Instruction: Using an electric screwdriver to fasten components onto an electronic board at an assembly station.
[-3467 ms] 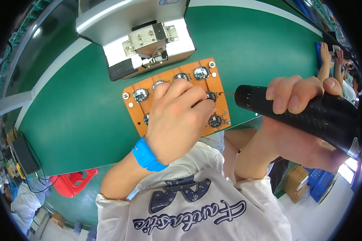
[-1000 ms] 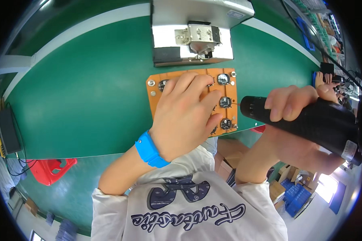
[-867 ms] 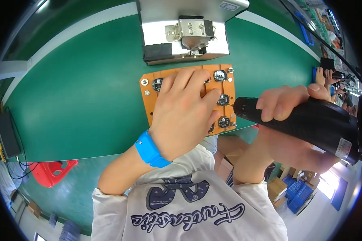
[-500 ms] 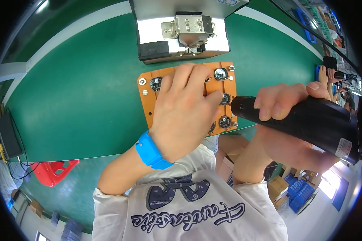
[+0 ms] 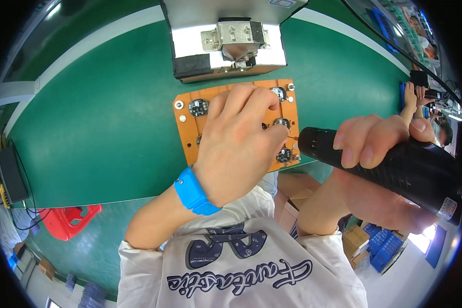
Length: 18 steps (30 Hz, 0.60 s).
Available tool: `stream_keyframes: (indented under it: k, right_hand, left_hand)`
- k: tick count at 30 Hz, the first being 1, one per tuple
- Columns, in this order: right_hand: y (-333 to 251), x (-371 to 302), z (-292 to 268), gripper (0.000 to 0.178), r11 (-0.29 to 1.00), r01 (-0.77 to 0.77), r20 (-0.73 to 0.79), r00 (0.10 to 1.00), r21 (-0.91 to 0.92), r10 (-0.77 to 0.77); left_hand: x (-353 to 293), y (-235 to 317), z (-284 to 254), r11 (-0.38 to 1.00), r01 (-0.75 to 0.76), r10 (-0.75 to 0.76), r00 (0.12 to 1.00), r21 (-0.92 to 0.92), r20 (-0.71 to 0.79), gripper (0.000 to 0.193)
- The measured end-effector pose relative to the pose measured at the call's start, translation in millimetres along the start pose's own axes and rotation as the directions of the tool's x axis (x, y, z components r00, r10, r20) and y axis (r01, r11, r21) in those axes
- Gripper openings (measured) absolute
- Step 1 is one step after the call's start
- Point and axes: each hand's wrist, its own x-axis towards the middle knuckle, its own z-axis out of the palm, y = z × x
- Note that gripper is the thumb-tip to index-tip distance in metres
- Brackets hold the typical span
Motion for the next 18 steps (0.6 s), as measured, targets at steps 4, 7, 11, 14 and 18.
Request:
stream_keyframes:
  k: [4,7,11,14,18]
  right_hand:
    - [-3,-2,15,0.099,0.999,-0.009,-0.077,0.997,-0.045,0.006]
    - [5,0,16,0.098,0.995,0.088,-0.148,0.984,-0.044,-0.094]
    - [-1,-4,4,0.100,0.986,0.119,-0.132,0.982,-0.116,-0.134]
    - [3,-9,4,0.101,0.987,0.117,-0.133,0.982,-0.106,-0.131]
    - [18,-16,14,0.102,0.994,0.097,-0.142,0.985,-0.043,-0.102]
  left_hand:
    - [0,4,1,1.000,-0.003,0.003,1.000,-0.028,-0.009,0.023]
    - [1,7,-4,0.999,0.011,-0.011,1.000,0.039,0.002,0.013]
    - [-4,8,6,0.999,-0.008,0.008,1.000,0.045,-0.006,0.013]
    - [-8,5,7,1.000,-0.004,0.005,1.000,0.027,-0.008,0.013]
    - [-6,2,11,1.000,-0.014,0.014,0.999,-0.011,-0.033,0.021]
